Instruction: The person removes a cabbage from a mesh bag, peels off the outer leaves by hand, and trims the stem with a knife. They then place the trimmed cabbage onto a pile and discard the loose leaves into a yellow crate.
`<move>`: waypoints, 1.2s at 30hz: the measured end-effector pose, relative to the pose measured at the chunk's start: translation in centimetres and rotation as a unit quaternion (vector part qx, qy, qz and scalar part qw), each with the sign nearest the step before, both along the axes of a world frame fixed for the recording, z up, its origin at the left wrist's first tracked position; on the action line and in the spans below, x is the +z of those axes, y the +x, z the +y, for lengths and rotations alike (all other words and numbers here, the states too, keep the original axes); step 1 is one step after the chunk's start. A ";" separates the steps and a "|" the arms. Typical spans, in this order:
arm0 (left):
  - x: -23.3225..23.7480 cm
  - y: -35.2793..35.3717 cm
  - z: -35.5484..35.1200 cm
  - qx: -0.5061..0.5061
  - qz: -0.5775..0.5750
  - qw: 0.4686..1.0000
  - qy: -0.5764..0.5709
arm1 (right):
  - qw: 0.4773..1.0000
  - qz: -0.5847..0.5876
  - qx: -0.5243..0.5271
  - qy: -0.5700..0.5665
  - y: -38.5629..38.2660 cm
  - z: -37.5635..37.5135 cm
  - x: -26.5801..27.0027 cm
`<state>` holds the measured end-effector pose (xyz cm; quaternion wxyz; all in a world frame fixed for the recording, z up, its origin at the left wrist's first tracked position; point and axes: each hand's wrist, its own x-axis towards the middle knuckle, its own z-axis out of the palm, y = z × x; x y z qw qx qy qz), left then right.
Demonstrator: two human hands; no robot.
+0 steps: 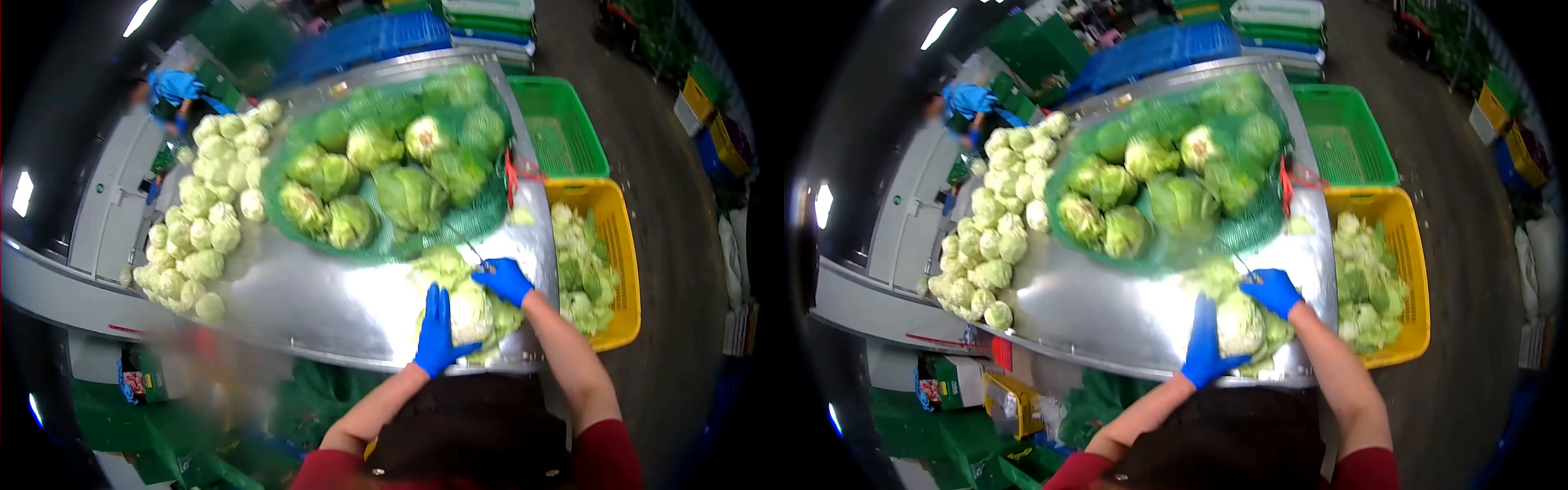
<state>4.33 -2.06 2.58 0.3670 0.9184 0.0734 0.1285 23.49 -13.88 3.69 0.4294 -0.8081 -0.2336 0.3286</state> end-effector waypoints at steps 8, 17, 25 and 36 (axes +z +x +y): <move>3.7 3.2 0.0 0.112 0.067 0.991 0.034 | 0.999 0.000 0.004 0.054 -1.6 1.6 -4.6; 1.7 0.3 0.3 0.057 0.064 0.996 0.008 | 0.985 0.093 -0.127 0.070 -1.7 2.1 -3.4; 4.6 0.0 1.0 0.084 0.156 0.984 0.011 | 0.997 0.013 -0.025 0.079 -5.9 0.1 -0.9; 3.1 0.2 1.6 0.028 0.166 0.985 0.023 | 0.984 -0.164 -0.073 0.002 -7.1 0.1 -2.1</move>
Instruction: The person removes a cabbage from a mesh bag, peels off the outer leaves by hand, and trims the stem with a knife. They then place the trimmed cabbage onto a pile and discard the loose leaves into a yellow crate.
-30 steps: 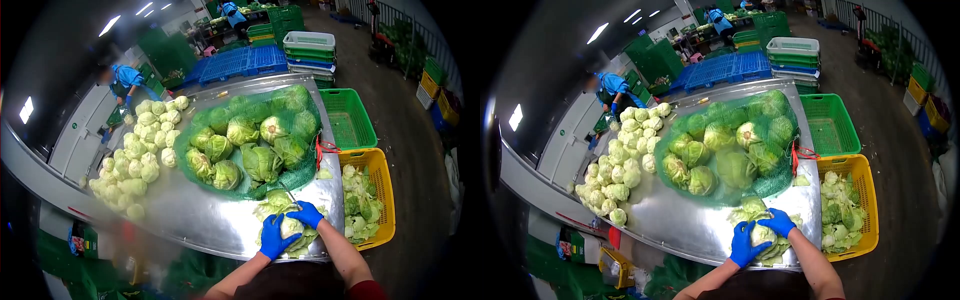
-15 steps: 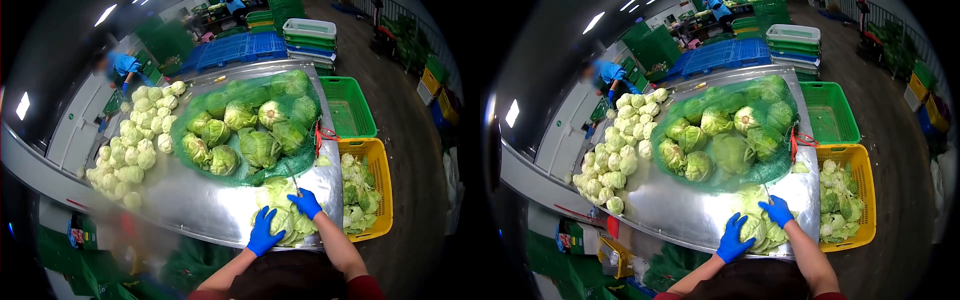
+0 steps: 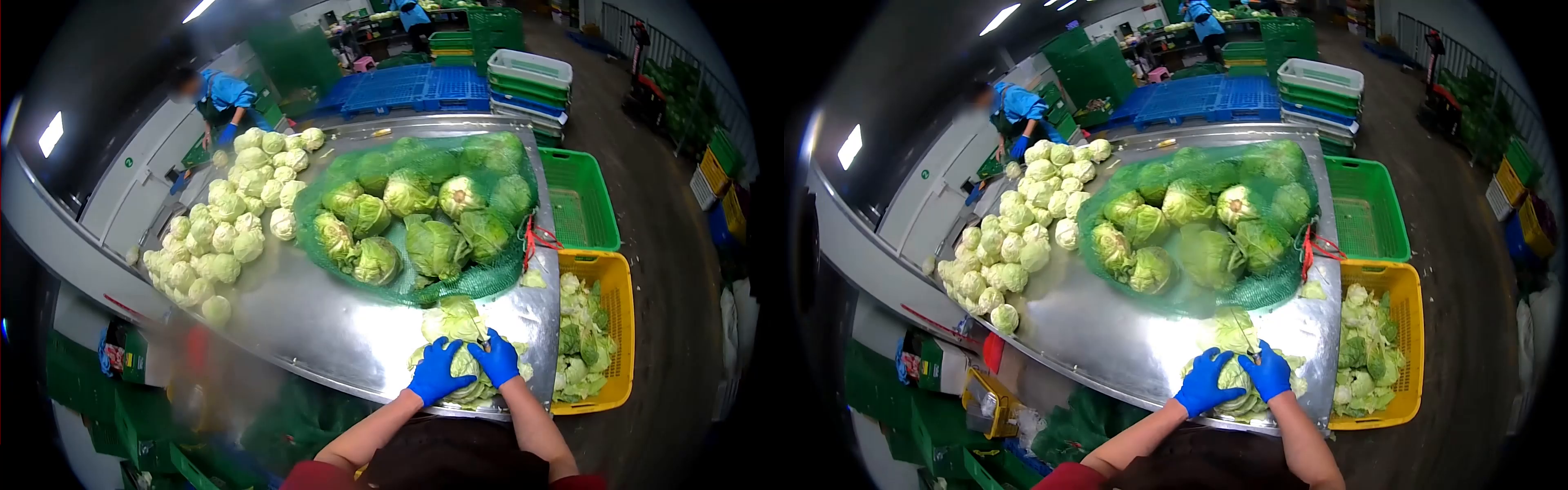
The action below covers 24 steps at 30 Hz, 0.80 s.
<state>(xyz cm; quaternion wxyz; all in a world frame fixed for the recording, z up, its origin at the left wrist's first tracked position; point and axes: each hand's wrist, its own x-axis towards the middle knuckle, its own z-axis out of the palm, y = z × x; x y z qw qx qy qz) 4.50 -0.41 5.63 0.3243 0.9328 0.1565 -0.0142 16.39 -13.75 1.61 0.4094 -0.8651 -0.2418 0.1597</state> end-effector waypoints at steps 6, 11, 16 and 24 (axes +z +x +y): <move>-0.7 -2.4 0.4 0.012 -0.052 0.997 -0.052 | 0.999 -0.010 -0.018 -0.050 -0.6 0.3 0.0; -1.2 -5.3 1.7 0.020 -0.096 0.992 -0.085 | 0.994 -0.025 0.002 -0.102 -1.4 1.0 0.9; -1.3 -5.8 2.0 0.074 -0.086 0.985 -0.128 | 0.993 -0.034 0.033 -0.110 -1.0 1.5 0.5; -7.1 -6.2 6.2 0.220 -0.178 0.791 -0.543 | 0.987 -0.092 -0.002 -0.130 1.3 -2.9 -3.0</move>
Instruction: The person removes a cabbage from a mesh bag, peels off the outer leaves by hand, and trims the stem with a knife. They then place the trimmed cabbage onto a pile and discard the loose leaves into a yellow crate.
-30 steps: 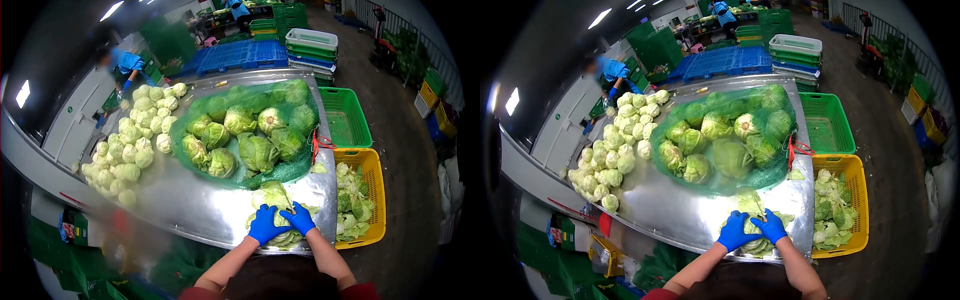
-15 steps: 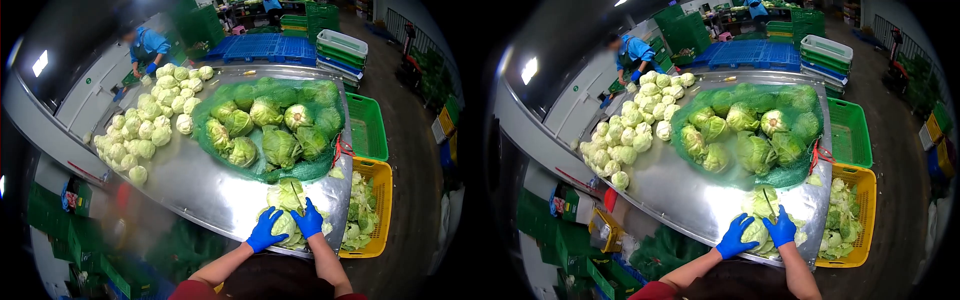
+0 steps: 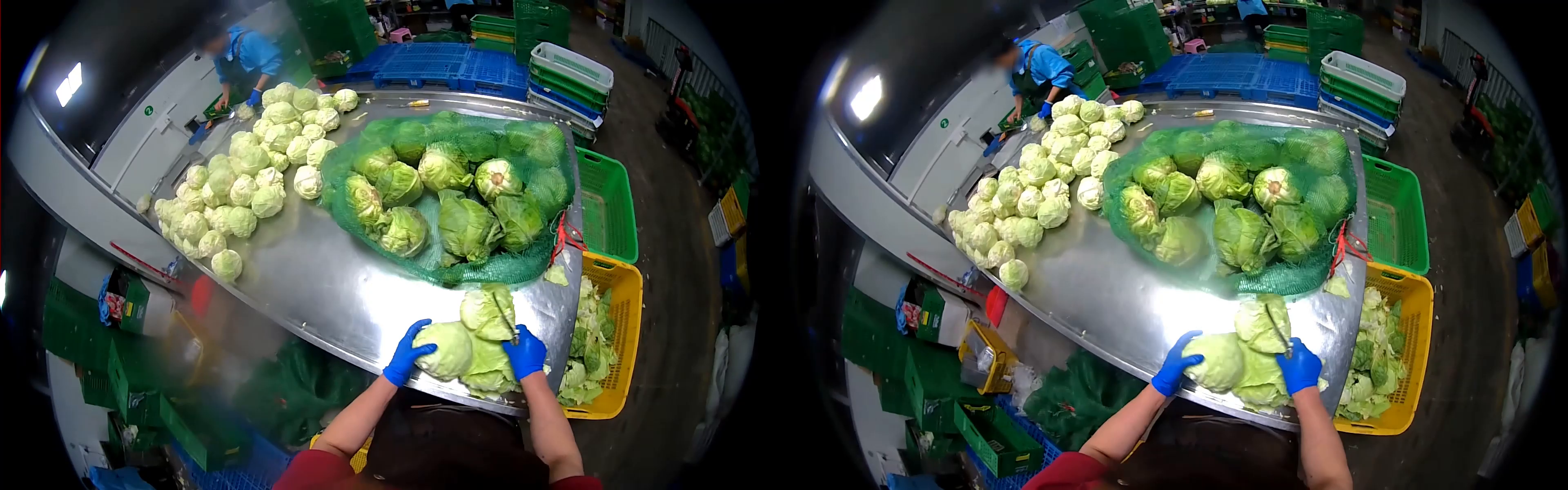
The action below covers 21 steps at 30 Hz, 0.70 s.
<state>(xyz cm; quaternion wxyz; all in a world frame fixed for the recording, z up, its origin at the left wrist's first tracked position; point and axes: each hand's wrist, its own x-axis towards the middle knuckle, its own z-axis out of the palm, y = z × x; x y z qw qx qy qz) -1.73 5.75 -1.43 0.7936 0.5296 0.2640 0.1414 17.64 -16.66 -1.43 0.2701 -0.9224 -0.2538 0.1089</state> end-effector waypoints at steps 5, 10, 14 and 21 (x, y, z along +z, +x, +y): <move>1.9 -0.1 -1.0 0.099 -0.006 0.937 -0.334 | 0.994 -0.069 -0.073 -0.054 6.4 -7.9 -2.1; 2.1 1.3 -0.8 -0.075 -0.300 0.812 -0.495 | 0.981 -0.083 -0.176 -0.022 8.2 -10.2 4.5; 2.6 2.4 -2.5 -0.072 -0.289 0.770 -0.564 | 0.951 0.092 -0.082 0.283 3.2 -5.3 8.2; 1.3 4.4 -5.4 -0.003 -0.160 0.779 -0.606 | 0.842 0.402 0.058 0.355 -2.6 0.8 10.1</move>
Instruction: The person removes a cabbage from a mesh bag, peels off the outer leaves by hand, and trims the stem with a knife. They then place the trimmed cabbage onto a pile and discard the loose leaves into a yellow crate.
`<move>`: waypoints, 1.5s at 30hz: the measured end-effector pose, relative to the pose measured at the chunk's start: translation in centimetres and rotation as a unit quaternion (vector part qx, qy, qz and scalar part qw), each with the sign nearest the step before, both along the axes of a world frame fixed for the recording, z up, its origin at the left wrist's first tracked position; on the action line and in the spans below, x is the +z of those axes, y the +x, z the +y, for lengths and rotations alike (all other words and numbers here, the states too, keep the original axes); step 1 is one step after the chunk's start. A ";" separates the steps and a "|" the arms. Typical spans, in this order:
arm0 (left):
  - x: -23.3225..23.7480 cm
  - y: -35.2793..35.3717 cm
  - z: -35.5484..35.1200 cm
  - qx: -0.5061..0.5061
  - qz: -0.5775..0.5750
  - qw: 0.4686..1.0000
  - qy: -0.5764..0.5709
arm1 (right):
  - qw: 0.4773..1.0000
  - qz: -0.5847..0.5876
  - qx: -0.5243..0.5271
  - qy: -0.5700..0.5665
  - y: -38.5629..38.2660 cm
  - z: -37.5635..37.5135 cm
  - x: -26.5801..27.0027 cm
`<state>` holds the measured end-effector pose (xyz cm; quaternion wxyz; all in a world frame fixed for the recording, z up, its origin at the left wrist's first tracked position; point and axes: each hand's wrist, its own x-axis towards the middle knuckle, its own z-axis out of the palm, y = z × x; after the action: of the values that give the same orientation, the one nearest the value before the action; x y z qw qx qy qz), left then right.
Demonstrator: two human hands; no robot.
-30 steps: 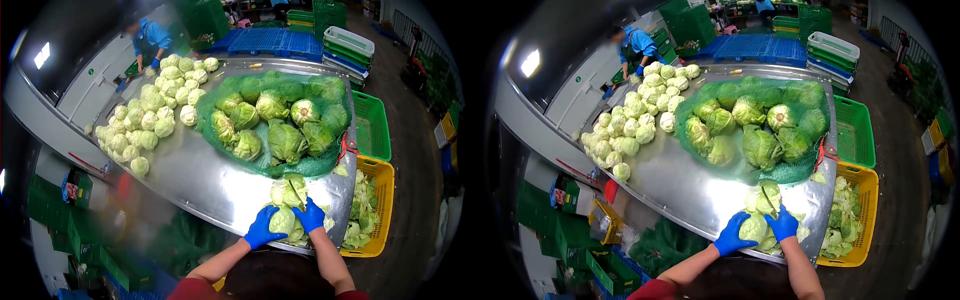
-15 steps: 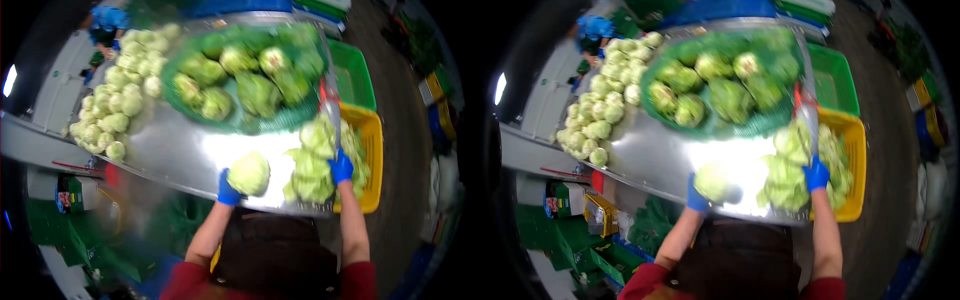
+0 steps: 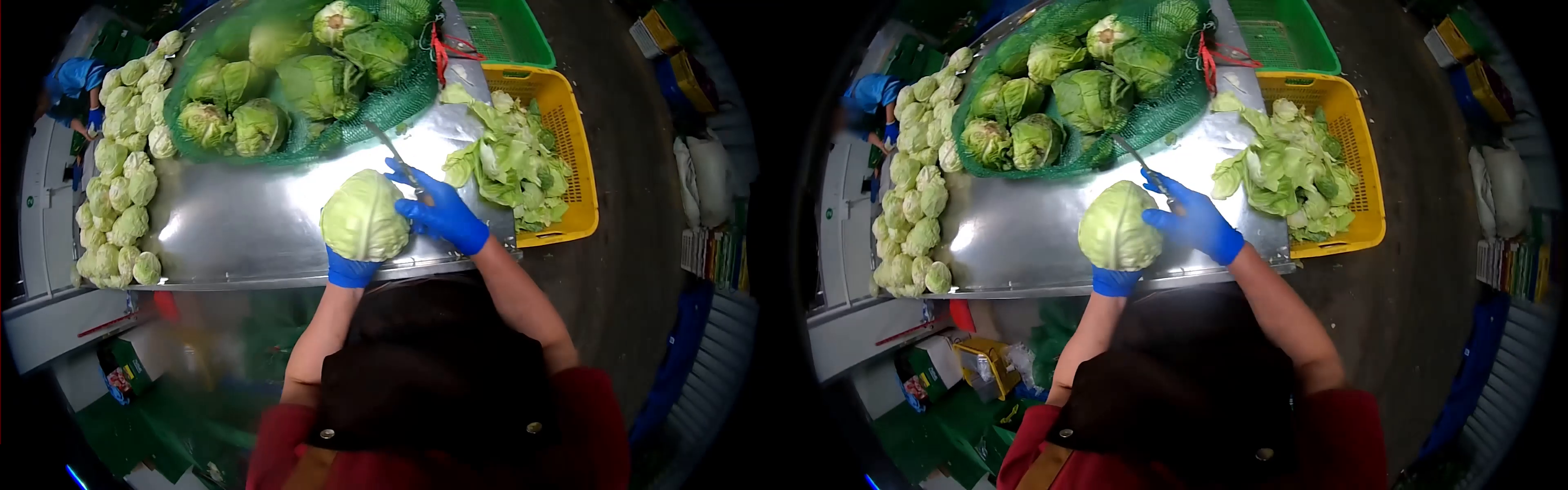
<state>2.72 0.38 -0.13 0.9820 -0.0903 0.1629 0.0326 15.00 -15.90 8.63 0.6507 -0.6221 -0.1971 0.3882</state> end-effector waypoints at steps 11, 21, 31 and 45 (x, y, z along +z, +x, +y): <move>5.0 -0.8 3.4 0.010 0.033 0.981 0.192 | 0.987 0.093 -0.040 -0.123 -1.4 5.4 -3.2; -0.1 -5.0 9.2 0.149 -0.100 0.983 0.026 | 0.973 0.146 -0.096 -0.151 5.4 -6.5 -13.7; 2.4 -6.9 27.1 0.333 0.158 0.871 0.324 | 0.914 0.094 -0.331 -0.213 4.1 -4.3 -13.4; 15.7 -5.8 61.3 0.595 0.081 0.746 0.288 | 0.869 0.092 -0.430 -0.226 0.3 1.1 -13.7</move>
<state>-3.07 61.66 15.57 0.7261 0.1216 0.1380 0.6625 15.34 -14.78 -5.07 0.6100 -0.7368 0.2438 0.1601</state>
